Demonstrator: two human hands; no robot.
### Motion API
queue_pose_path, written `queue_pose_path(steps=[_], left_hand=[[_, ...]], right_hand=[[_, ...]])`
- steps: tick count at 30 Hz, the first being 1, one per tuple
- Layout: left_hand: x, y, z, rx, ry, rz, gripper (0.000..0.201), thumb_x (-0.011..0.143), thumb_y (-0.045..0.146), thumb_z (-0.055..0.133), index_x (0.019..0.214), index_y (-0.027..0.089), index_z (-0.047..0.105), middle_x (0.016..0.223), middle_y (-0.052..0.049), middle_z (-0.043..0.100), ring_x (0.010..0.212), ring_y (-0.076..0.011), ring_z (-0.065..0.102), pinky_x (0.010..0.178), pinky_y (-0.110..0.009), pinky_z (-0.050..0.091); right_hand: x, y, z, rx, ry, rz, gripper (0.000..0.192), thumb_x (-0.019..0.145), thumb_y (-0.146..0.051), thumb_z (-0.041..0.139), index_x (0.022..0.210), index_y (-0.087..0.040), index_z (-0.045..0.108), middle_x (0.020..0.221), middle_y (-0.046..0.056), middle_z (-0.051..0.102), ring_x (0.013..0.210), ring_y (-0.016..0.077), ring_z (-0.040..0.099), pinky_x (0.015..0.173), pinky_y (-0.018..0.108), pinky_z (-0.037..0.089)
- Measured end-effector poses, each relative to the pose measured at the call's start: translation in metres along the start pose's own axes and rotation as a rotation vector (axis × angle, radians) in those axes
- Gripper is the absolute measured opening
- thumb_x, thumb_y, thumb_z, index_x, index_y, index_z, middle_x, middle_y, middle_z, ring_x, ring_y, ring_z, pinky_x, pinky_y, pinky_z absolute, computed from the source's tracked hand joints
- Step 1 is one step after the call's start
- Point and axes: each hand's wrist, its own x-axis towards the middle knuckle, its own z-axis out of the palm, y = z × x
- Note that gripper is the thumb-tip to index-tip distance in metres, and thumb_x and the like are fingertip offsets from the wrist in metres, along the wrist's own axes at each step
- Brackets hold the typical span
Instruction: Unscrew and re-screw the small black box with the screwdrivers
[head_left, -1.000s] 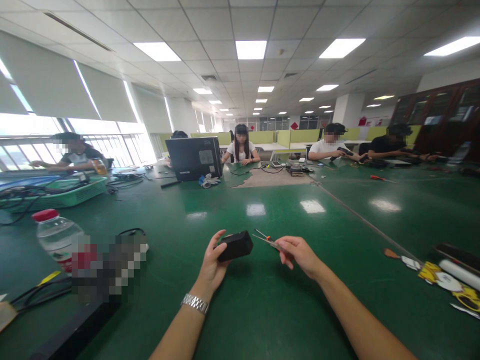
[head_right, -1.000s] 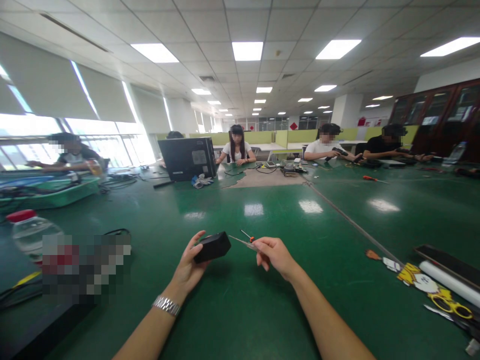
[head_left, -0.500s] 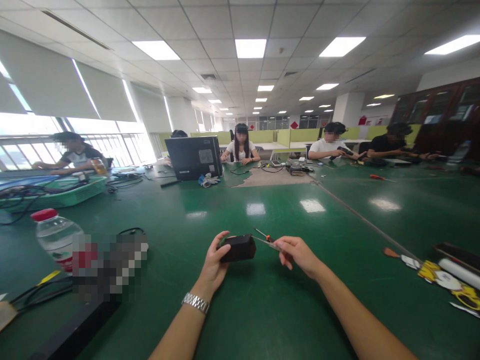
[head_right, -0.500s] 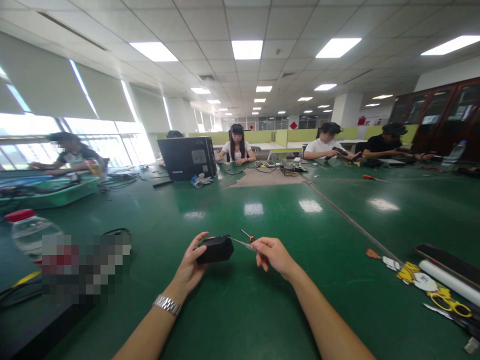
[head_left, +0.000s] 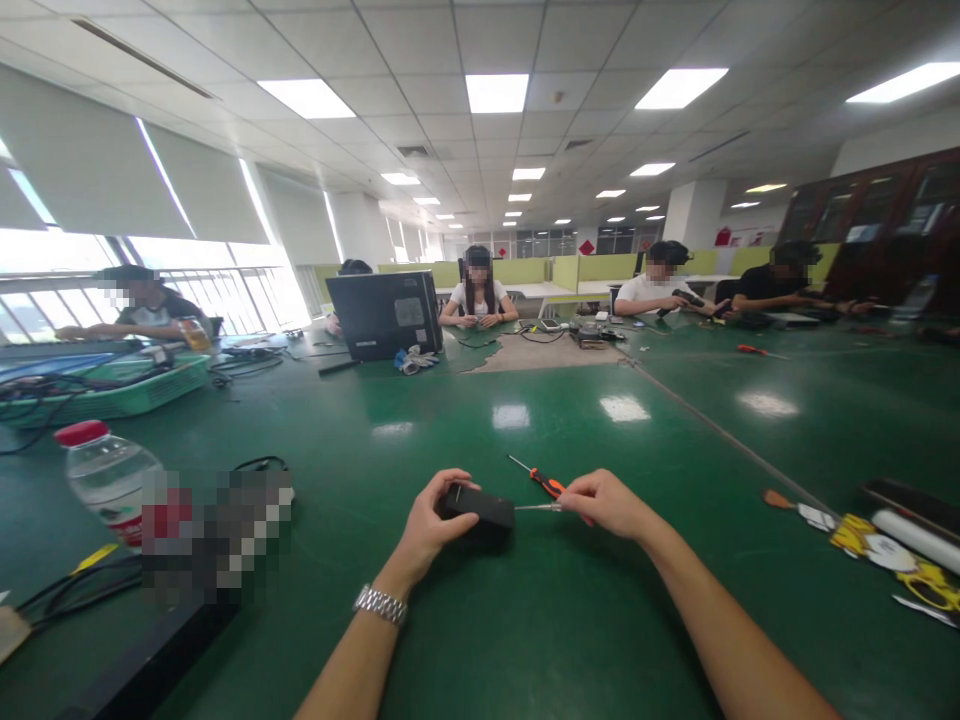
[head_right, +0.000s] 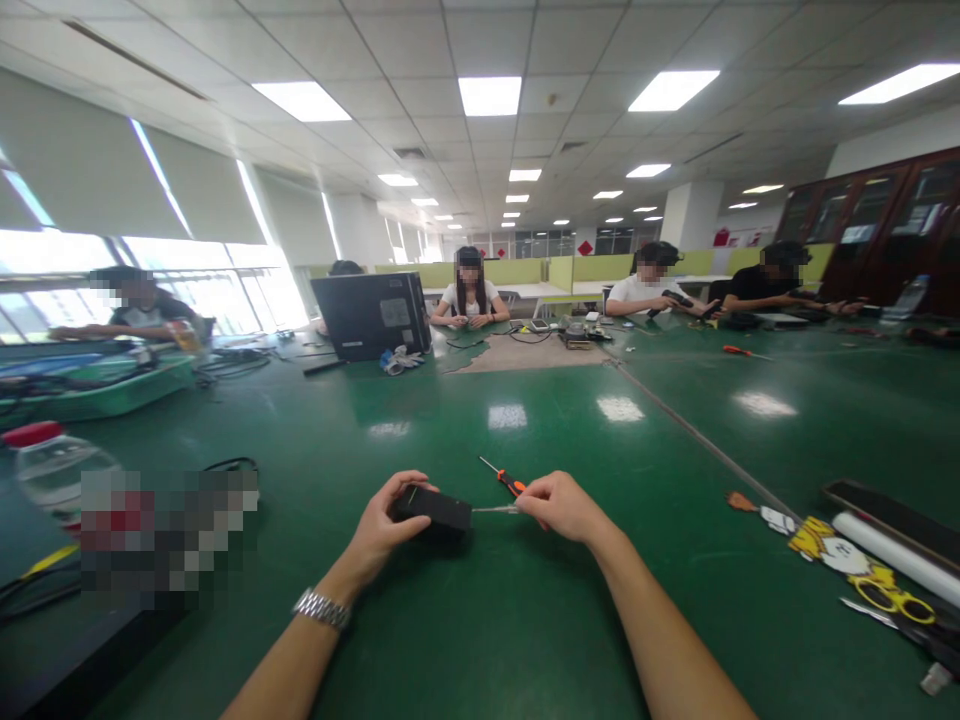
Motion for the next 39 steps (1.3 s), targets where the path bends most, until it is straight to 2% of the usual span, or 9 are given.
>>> queue_pose_path(steps=[4,8,12,18,22,26,33,39], left_hand=[[-0.003,0.003,0.004,0.169,-0.135,0.061,0.048,0.067,0.019,0.074,0.11,0.019,0.054,0.103,-0.005,0.065,0.093,-0.0223,0.059,0.086,-0.031,0.044],[-0.006,0.008,0.011,0.252,-0.186,0.082,0.046,0.068,0.019,0.072,0.111,0.02,0.055,0.103,-0.003,0.063,0.09,-0.0208,0.059,0.083,-0.029,0.044],[-0.01,0.014,0.02,0.302,-0.242,0.104,0.046,0.068,0.018,0.071,0.111,0.021,0.056,0.103,-0.002,0.062,0.09,-0.0202,0.058,0.081,-0.027,0.043],[-0.011,0.012,0.026,0.368,-0.205,0.129,0.04,0.068,0.018,0.072,0.105,0.021,0.059,0.098,-0.001,0.061,0.086,-0.0189,0.056,0.078,-0.026,0.042],[-0.006,0.006,0.021,0.327,-0.155,0.081,0.035,0.069,0.023,0.074,0.101,0.02,0.059,0.091,0.0,0.061,0.08,-0.0175,0.056,0.073,-0.025,0.042],[-0.003,0.003,0.017,0.317,-0.118,0.057,0.035,0.069,0.025,0.074,0.1,0.018,0.06,0.091,-0.001,0.063,0.082,-0.0189,0.058,0.074,-0.026,0.044],[-0.002,0.0,0.011,0.351,-0.183,-0.026,0.052,0.067,0.024,0.074,0.116,0.019,0.059,0.107,-0.007,0.064,0.097,-0.024,0.06,0.087,-0.033,0.045],[-0.001,-0.001,0.009,0.452,-0.23,0.014,0.04,0.07,0.025,0.07,0.109,0.019,0.065,0.106,-0.006,0.063,0.093,-0.0226,0.059,0.082,-0.031,0.045]], right_hand=[[-0.005,-0.001,-0.009,-0.075,-0.071,0.037,0.027,0.077,-0.034,0.059,0.069,-0.013,0.072,0.045,-0.003,0.049,0.044,0.0083,0.041,0.045,0.022,0.028],[-0.007,-0.002,-0.01,-0.087,-0.093,0.063,0.025,0.075,-0.034,0.06,0.071,-0.012,0.073,0.048,-0.003,0.05,0.045,0.0086,0.041,0.045,0.022,0.028],[-0.006,-0.005,-0.003,-0.115,-0.134,0.021,0.025,0.074,-0.033,0.06,0.066,-0.012,0.072,0.049,-0.003,0.048,0.047,0.0082,0.039,0.045,0.021,0.027],[-0.005,-0.001,0.002,-0.129,-0.145,0.021,0.027,0.077,-0.036,0.059,0.072,-0.013,0.072,0.055,-0.002,0.054,0.051,0.0098,0.045,0.048,0.022,0.031],[-0.005,0.005,-0.005,-0.048,-0.22,0.049,0.031,0.078,-0.042,0.059,0.083,-0.013,0.071,0.061,0.0,0.058,0.055,0.0116,0.049,0.051,0.022,0.035],[-0.005,0.006,-0.014,-0.011,-0.184,0.02,0.032,0.078,-0.043,0.06,0.089,-0.014,0.071,0.07,0.002,0.062,0.063,0.0134,0.051,0.057,0.024,0.037],[-0.006,0.013,-0.024,0.035,-0.216,0.014,0.033,0.079,-0.042,0.061,0.09,-0.012,0.071,0.068,0.002,0.062,0.06,0.0124,0.049,0.057,0.024,0.036],[-0.004,0.017,-0.021,0.07,-0.187,0.021,0.034,0.077,-0.042,0.062,0.09,-0.012,0.072,0.068,0.002,0.062,0.06,0.0125,0.05,0.057,0.024,0.037]])
